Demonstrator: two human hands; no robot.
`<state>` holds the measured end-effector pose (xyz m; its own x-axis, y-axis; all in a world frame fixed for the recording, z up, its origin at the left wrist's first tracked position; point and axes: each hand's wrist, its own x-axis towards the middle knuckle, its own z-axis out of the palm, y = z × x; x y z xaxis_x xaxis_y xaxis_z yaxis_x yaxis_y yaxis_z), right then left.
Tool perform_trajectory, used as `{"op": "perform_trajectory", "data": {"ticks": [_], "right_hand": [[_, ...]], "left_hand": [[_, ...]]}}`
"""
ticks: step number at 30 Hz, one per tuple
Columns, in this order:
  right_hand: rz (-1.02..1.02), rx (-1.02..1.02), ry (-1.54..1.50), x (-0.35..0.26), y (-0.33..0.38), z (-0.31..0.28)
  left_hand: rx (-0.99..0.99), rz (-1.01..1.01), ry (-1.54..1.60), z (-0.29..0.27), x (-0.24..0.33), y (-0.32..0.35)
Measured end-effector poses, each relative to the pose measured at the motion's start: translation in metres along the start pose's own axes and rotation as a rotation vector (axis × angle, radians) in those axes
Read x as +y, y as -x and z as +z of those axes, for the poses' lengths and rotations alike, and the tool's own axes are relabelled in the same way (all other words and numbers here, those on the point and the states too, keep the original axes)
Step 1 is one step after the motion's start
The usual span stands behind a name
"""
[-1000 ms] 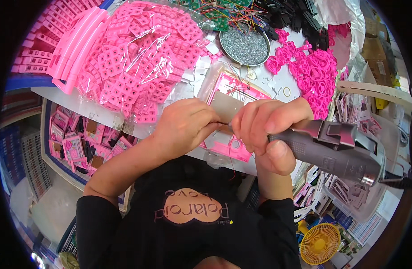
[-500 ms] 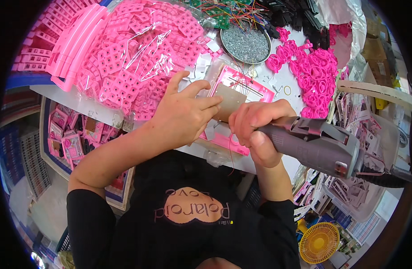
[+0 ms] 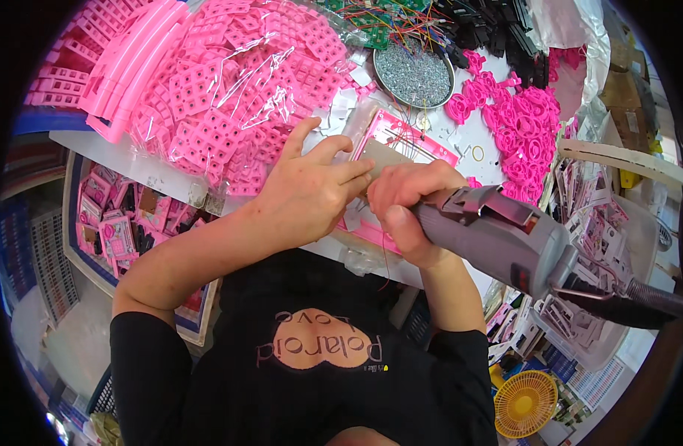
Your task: Assembling pink electronic toy banks, including installing circuit boards and using a hot glue gun.
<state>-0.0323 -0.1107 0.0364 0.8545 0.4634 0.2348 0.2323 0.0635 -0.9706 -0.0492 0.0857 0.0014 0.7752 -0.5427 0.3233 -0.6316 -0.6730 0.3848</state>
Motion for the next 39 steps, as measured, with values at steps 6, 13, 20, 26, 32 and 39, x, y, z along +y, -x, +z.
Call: {"op": "perform_trajectory", "data": {"ticks": [6, 13, 20, 26, 32, 39], "right_hand": [[-0.211, 0.001, -0.311, -0.012, -0.011, -0.009], [-0.176, 0.238, -0.251, -0.036, -0.015, -0.053], [-0.262, 0.699, 0.501, -0.029, 0.017, -0.055], [0.270, 0.150, 0.349, -0.005, 0.041, -0.016], [0.463, 0.027, 0.185, 0.010, 0.026, 0.002], [0.628, -0.042, 0.016, 0.009, 0.029, -0.014]], "left_hand": [[0.011, -0.007, 0.040, 0.001, 0.004, 0.003], [-0.180, -0.040, 0.050, -0.010, 0.029, 0.013], [-0.242, -0.139, 0.308, -0.012, 0.015, 0.003], [-0.233, -0.528, 0.707, -0.014, 0.005, -0.010], [-0.200, -0.608, 0.969, -0.001, 0.002, 0.002], [-0.410, -0.818, 1.329, -0.018, -0.002, -0.006]]}}
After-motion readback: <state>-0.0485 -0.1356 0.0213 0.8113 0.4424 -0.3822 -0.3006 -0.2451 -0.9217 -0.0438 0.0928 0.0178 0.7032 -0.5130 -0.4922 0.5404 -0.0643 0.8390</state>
